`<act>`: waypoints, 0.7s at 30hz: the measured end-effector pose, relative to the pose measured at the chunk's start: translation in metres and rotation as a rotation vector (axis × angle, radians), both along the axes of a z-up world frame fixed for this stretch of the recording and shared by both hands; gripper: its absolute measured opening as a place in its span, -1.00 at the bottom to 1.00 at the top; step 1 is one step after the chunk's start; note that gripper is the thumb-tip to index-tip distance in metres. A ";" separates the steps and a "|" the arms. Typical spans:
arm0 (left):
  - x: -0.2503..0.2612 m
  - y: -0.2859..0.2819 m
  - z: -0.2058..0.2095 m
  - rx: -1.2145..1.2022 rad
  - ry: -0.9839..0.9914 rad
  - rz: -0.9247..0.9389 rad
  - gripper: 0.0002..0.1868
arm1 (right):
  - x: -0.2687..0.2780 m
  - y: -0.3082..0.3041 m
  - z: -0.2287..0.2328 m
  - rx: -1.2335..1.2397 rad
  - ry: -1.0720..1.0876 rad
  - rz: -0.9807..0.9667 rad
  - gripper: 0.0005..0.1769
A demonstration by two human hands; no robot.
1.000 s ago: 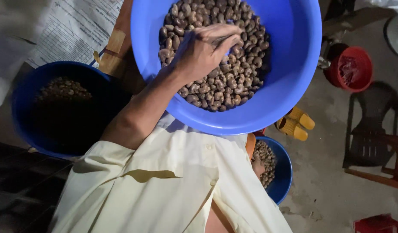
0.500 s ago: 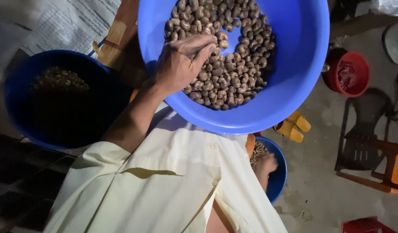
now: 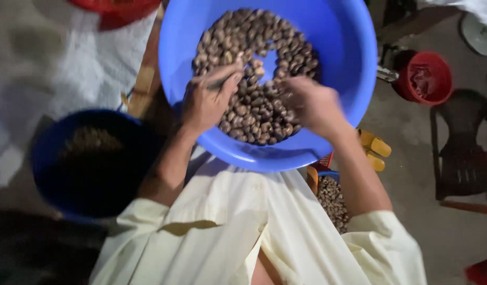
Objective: Shelling cashew nuts using a small metal tool over a large plastic bowl
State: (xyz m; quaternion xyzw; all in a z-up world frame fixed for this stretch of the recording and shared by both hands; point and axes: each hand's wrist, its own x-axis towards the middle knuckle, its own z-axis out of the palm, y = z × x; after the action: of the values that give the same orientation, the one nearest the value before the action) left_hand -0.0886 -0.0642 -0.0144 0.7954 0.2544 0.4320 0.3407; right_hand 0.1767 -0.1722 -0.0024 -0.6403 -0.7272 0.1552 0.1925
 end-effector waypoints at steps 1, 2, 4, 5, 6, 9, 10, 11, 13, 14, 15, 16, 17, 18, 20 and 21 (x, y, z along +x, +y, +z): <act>0.001 -0.001 0.002 0.025 -0.002 -0.027 -0.70 | -0.006 0.018 -0.022 0.025 -0.002 -0.027 -0.29; 0.003 -0.001 0.004 0.000 -0.030 -0.041 -0.73 | -0.011 0.038 -0.042 -0.149 -0.246 0.067 -0.32; 0.006 -0.001 0.006 -0.006 -0.058 -0.083 -0.75 | -0.022 0.066 -0.061 -0.317 -0.485 0.124 -0.35; 0.006 0.000 0.005 0.008 -0.060 -0.071 -0.76 | -0.029 0.074 -0.062 -0.393 -0.559 0.150 -0.36; 0.006 -0.001 0.003 0.014 -0.062 -0.055 -0.76 | -0.037 0.080 -0.063 -0.477 -0.630 0.183 -0.37; 0.004 0.001 0.003 0.057 0.026 -0.015 -0.70 | -0.031 0.093 -0.102 -0.411 -0.717 0.304 -0.25; 0.005 0.001 0.003 0.056 0.027 -0.021 -0.70 | -0.031 0.090 -0.100 -0.414 -0.715 0.299 -0.25; 0.005 0.001 0.003 0.037 0.040 -0.013 -0.69 | -0.032 0.087 -0.099 -0.403 -0.665 0.268 -0.28; 0.004 -0.002 0.003 0.015 0.062 -0.001 -0.67 | -0.035 0.082 -0.097 -0.393 -0.608 0.242 -0.29; 0.004 -0.002 0.003 -0.018 0.068 0.007 -0.67 | -0.035 0.082 -0.096 -0.313 -0.557 0.246 -0.44; 0.005 -0.003 0.004 -0.050 0.074 0.015 -0.67 | -0.035 0.081 -0.094 -0.234 -0.505 0.248 -0.56; 0.006 -0.002 0.001 -0.043 0.079 0.016 -0.67 | -0.035 0.081 -0.096 -0.226 -0.501 0.248 -0.56; 0.007 -0.001 -0.002 -0.023 0.063 0.018 -0.69 | -0.034 0.081 -0.097 -0.219 -0.476 0.236 -0.53; 0.007 0.000 -0.005 -0.003 0.050 0.027 -0.71 | -0.036 0.082 -0.099 -0.210 -0.449 0.229 -0.50; 0.013 -0.001 -0.010 -0.097 0.018 0.038 -0.73 | -0.028 0.083 -0.126 -0.175 -0.458 0.250 -0.50; 0.013 -0.001 -0.014 -0.198 -0.023 0.043 -0.76 | -0.027 0.085 -0.141 -0.152 -0.475 0.265 -0.50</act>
State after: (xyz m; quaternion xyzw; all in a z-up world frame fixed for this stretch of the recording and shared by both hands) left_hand -0.0754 -0.0648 -0.0280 0.7470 0.3089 0.4211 0.4114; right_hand 0.1496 -0.0869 -0.1433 -0.5708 -0.8155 0.0787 -0.0535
